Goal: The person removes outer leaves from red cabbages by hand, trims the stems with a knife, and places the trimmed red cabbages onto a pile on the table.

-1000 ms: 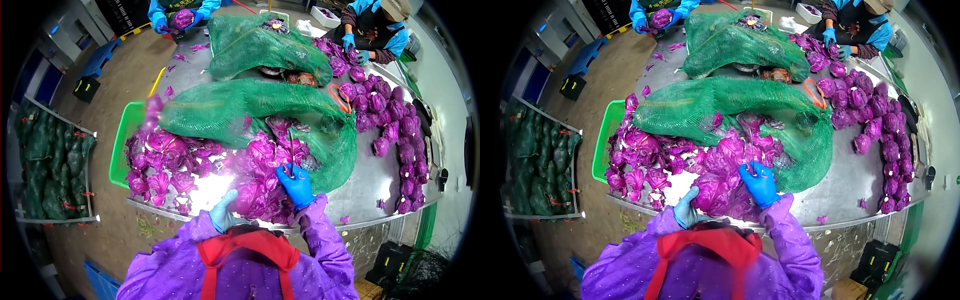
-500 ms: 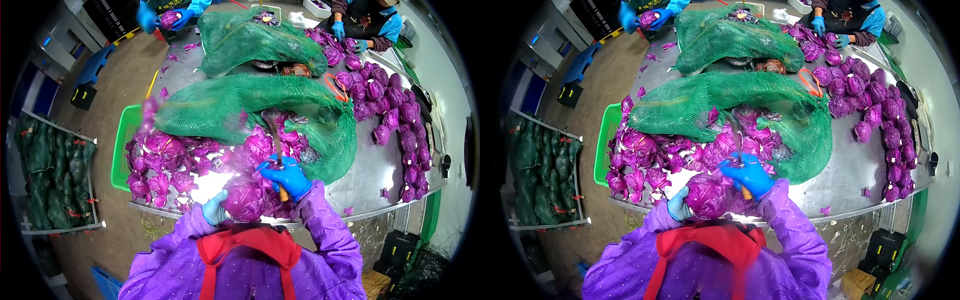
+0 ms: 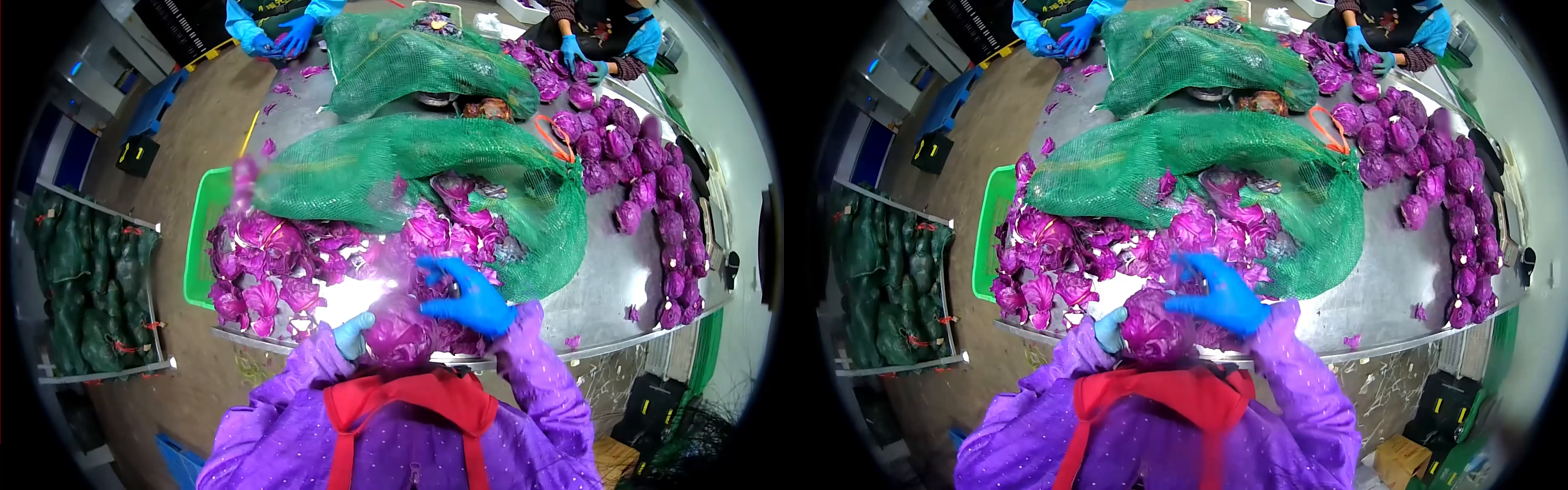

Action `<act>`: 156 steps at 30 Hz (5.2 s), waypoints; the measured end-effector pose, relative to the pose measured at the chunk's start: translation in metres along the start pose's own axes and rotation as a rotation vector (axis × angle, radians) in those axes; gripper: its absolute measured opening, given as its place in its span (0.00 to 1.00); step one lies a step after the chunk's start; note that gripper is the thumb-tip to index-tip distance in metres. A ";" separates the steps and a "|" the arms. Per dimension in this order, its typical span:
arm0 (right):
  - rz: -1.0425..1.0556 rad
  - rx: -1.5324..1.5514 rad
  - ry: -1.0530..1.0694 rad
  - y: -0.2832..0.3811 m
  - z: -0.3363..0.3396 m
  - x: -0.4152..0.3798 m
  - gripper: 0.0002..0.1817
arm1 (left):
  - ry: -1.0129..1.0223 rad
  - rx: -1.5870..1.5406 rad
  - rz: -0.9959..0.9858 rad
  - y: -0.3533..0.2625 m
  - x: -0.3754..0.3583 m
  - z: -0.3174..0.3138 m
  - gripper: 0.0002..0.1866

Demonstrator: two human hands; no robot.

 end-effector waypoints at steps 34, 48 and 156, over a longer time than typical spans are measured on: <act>-0.352 0.188 -0.435 -0.086 0.041 -0.039 0.28 | -0.041 -0.507 0.132 0.016 0.051 -0.015 0.40; -0.427 0.478 -0.429 -0.087 0.045 -0.064 0.24 | 0.010 -0.337 0.038 0.029 0.081 -0.065 0.42; -0.176 -0.160 -0.548 -0.102 0.084 -0.048 0.08 | 0.237 1.003 -0.184 -0.026 0.072 -0.057 0.69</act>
Point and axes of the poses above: each hand's wrist, its own x-axis towards the middle knuckle, its own z-axis out of the back of the hand, y = z × x, the point moved 9 cm from there along x, towards the middle knuckle, and after that the axes turned 12 degrees about -x, right-handed, at the moved point
